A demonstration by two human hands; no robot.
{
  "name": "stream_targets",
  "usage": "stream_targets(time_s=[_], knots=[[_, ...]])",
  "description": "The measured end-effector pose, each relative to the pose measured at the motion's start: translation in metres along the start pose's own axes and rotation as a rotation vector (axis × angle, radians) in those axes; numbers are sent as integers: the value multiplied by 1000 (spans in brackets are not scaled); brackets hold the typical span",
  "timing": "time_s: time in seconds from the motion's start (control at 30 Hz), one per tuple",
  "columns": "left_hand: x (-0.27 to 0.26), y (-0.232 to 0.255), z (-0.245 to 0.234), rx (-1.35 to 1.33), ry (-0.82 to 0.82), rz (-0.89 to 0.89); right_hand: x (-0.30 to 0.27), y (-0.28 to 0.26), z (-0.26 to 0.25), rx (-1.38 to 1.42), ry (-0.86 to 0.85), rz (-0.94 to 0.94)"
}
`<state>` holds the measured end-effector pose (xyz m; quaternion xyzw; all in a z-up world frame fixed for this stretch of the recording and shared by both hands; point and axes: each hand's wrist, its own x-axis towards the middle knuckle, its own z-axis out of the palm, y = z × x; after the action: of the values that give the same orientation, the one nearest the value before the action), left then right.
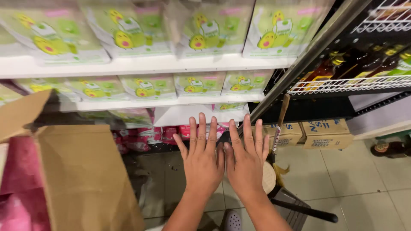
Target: The person takes pink and green pouches from a cardboard box and places them on a white shelf. They use a cloth to wipe the pouches and the shelf surface, then arrange the items in neat rows.
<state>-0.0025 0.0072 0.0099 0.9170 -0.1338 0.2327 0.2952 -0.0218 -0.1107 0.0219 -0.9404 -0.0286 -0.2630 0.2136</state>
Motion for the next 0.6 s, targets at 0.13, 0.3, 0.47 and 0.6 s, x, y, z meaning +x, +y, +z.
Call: stream_targets(time_s=[0.13,0.3,0.47,0.6], knots=[[7,-3,-44,18,-2,2,10,-41,-22,-14,-8,12],[7,-17,-95,31,-53,11,11,-93,-41,-32,-2,9],[2,-35,-137,86,-59,20,10,-137,-50,-46,-19,36],[-2,-38,-161,113,-62,7,9,-155,-52,-41,-45,8]])
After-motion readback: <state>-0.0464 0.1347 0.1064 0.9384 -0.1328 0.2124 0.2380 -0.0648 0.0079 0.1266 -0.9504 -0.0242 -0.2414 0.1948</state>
